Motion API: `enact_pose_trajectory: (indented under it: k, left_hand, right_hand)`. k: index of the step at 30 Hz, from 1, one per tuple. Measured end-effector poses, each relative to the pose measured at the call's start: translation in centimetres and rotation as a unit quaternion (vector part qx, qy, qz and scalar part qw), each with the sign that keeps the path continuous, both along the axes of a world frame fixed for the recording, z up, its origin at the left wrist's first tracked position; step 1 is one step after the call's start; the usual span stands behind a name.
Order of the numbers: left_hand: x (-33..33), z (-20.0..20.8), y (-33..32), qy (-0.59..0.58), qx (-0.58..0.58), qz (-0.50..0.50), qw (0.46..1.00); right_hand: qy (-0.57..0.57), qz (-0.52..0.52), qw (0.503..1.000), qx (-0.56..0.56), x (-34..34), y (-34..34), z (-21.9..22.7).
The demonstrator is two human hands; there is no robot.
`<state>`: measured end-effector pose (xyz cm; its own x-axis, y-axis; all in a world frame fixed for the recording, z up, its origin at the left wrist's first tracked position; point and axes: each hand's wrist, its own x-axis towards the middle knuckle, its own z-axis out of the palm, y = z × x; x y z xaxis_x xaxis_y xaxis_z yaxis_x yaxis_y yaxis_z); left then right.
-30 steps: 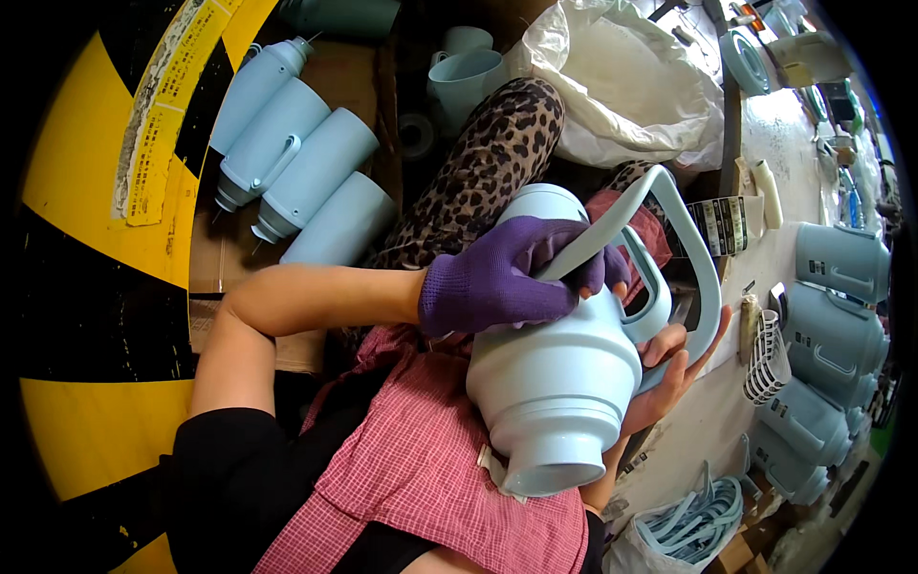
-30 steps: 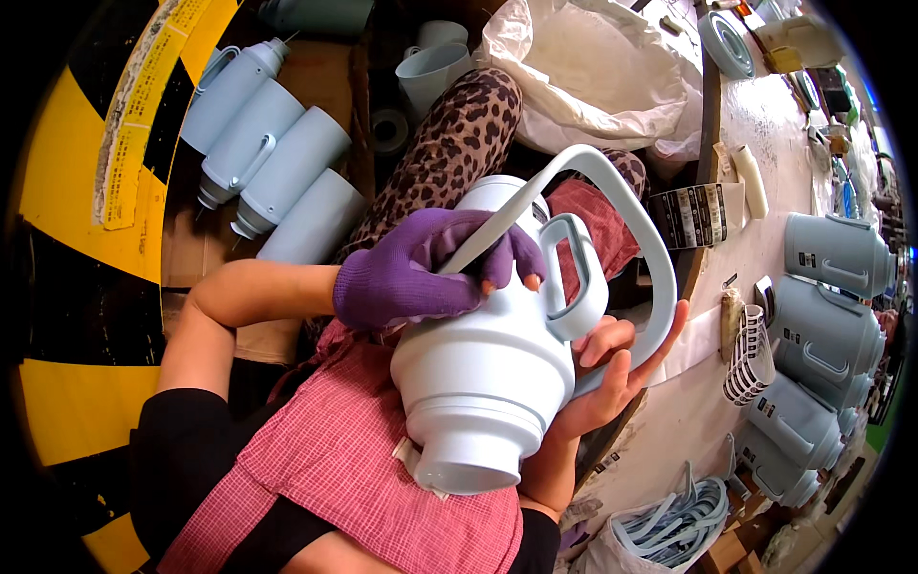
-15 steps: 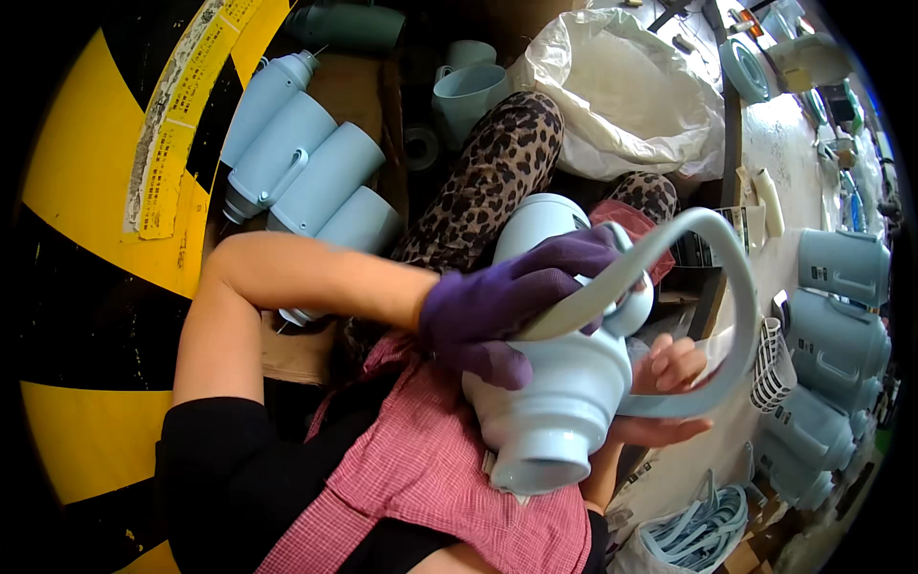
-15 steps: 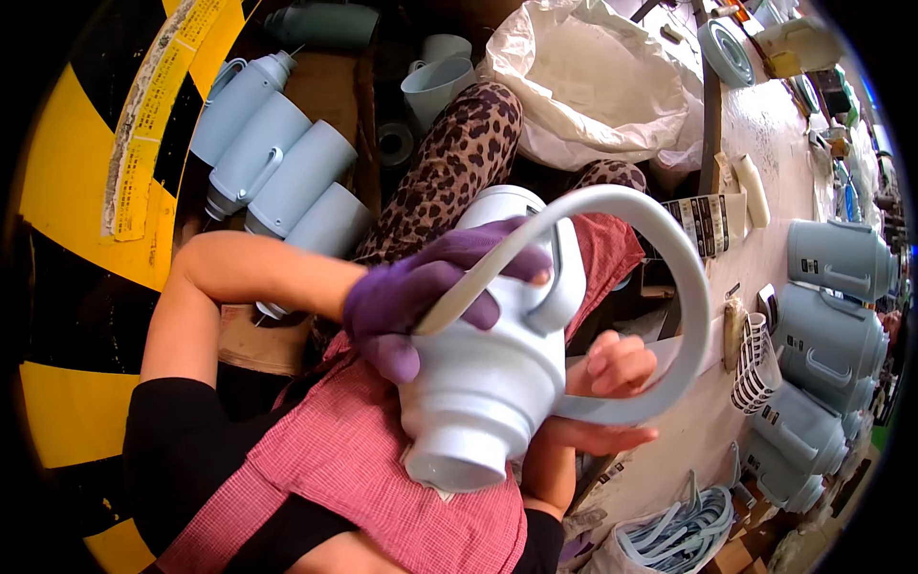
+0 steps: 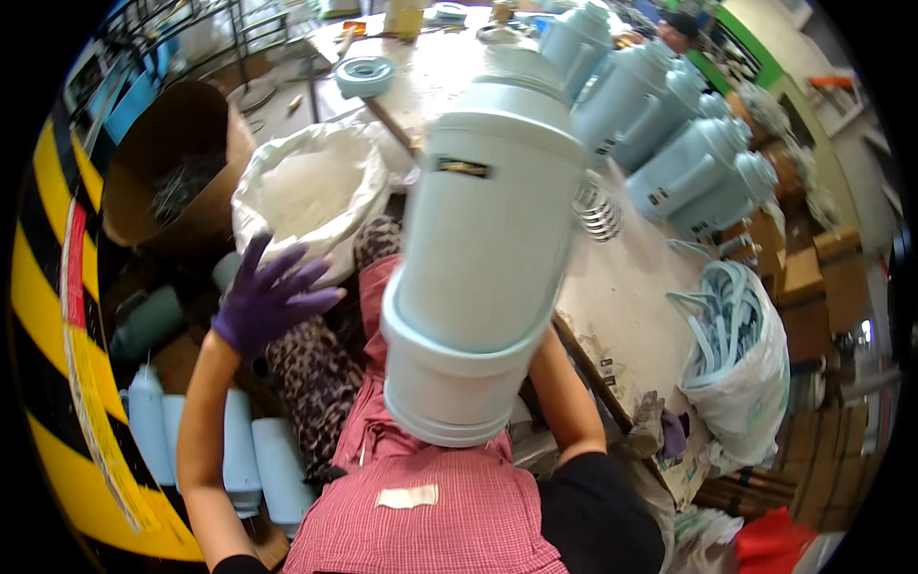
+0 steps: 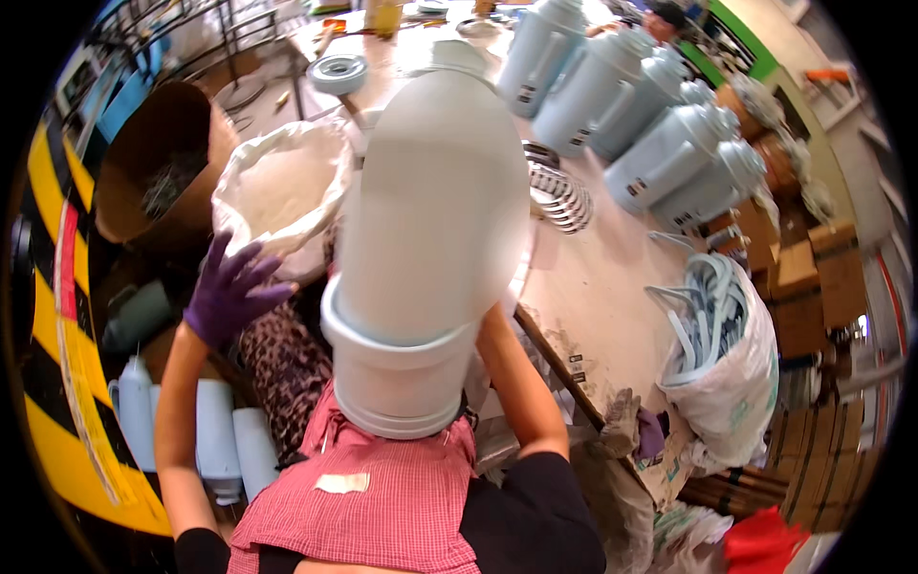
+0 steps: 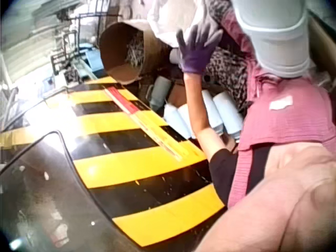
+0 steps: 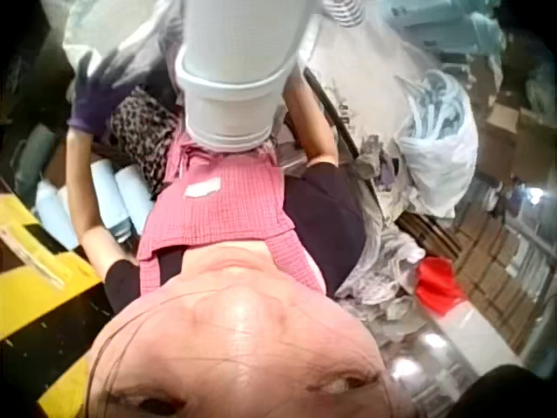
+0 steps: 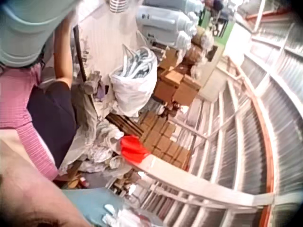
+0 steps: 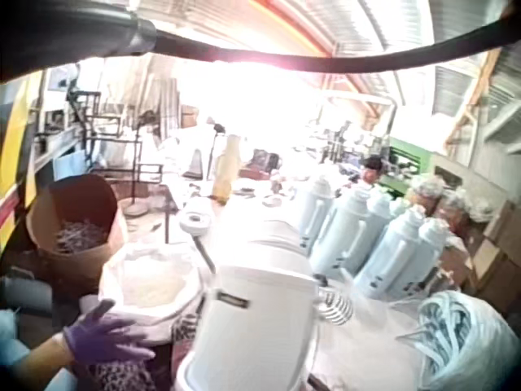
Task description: The person assembles thermoses by attaching bases and handles, inserting silicone seals into the openings, and peeling and applying labels to the outer casings before setting them on the table.
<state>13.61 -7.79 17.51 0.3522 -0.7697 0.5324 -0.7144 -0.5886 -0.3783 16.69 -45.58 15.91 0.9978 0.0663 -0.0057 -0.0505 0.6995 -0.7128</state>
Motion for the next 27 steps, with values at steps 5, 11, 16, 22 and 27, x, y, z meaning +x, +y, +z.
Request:
enact_pose_trajectory:
  k: [5,11,16,22,27]
  left_hand:
    - [-6.3,-13.5,5.7,0.214,-0.387,0.239,0.865]
    - [-15.0,-34.3,18.5,0.563,-0.388,0.428,0.591]
    - [-21.0,-38.6,18.3,0.732,-0.215,0.435,0.479]
    - [-25.8,-35.5,16.8,0.632,-0.099,0.523,0.564]
    - [-21.2,-22.8,11.5,0.272,-0.102,0.538,0.791]
  right_hand:
    - [0.053,-0.361,0.927,-0.087,-7.2,-18.5,1.4]
    - [-0.069,-0.564,0.818,-0.087,-7.6,-34.9,1.6]
    - [-0.049,-0.541,0.826,-0.147,-0.3,-38.4,-0.5]
    - [0.060,-0.512,0.832,-0.205,9.7,-40.8,-2.4]
    - [0.002,-0.574,0.652,-0.495,7.5,-44.7,-2.0]
